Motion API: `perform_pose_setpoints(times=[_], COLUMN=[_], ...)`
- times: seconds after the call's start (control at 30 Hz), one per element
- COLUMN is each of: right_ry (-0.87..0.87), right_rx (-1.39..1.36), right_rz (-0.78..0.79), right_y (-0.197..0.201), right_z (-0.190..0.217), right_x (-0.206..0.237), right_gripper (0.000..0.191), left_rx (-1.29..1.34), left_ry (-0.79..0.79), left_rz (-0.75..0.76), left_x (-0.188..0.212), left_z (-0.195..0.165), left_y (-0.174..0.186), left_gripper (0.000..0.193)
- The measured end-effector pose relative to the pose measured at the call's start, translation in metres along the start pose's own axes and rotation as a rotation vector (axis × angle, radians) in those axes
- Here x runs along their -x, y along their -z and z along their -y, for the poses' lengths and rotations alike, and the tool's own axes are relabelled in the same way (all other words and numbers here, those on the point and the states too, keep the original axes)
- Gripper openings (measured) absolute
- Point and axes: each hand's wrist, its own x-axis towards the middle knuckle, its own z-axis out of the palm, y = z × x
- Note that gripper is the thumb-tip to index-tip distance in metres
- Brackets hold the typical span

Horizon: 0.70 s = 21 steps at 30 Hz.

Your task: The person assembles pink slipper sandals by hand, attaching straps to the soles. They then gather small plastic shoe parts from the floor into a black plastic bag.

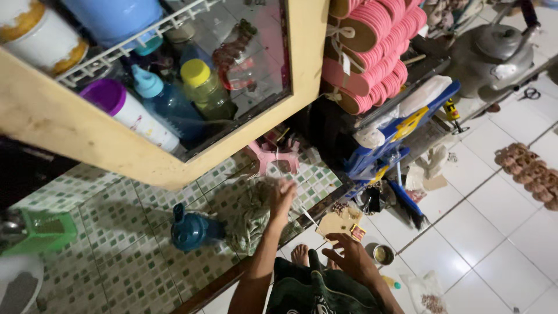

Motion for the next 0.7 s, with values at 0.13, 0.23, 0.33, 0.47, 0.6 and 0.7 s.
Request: perform_pose_setpoints(times=[0.13,0.23,0.33,0.47,0.6,0.7], right_ry=[-0.022,-0.100,-0.126,-0.129,-0.208,-0.274], right_rx=[-0.009,-0.010,0.012,-0.007,-0.068,-0.108], right_rz=[-0.070,-0.076,-0.110,-0.250,-0.467,-0.374], right_y=[-0.013,-0.015,-0.011,-0.008,-0.018,-0.029], right_z=[-0.013,-0.012,0.002,0.028,0.035,0.019], right_x=[0.001,0.000,-0.004,-0.012,-0.010,0.005], right_gripper=[0.050,0.050,0.051,0.062,0.083,0.066], left_rx=[0.146,0.035,0.023,-0.012,-0.355,-0.377], left_ry=[0.293,0.449,0.213,0.071,0.047,0.006], left_rz=[0.160,0.280,0.542,0.633,0.641,0.620], left_x=[0.037,0.066,0.080,0.074,0.040,0.017], left_z=[0.036,0.059,0.072,0.073,0.063,0.060], left_y=[-0.001,-0.004,-0.007,-0.003,-0.006,-0.005], left_gripper=[0.039,0.039,0.039,0.043,0.036,0.031])
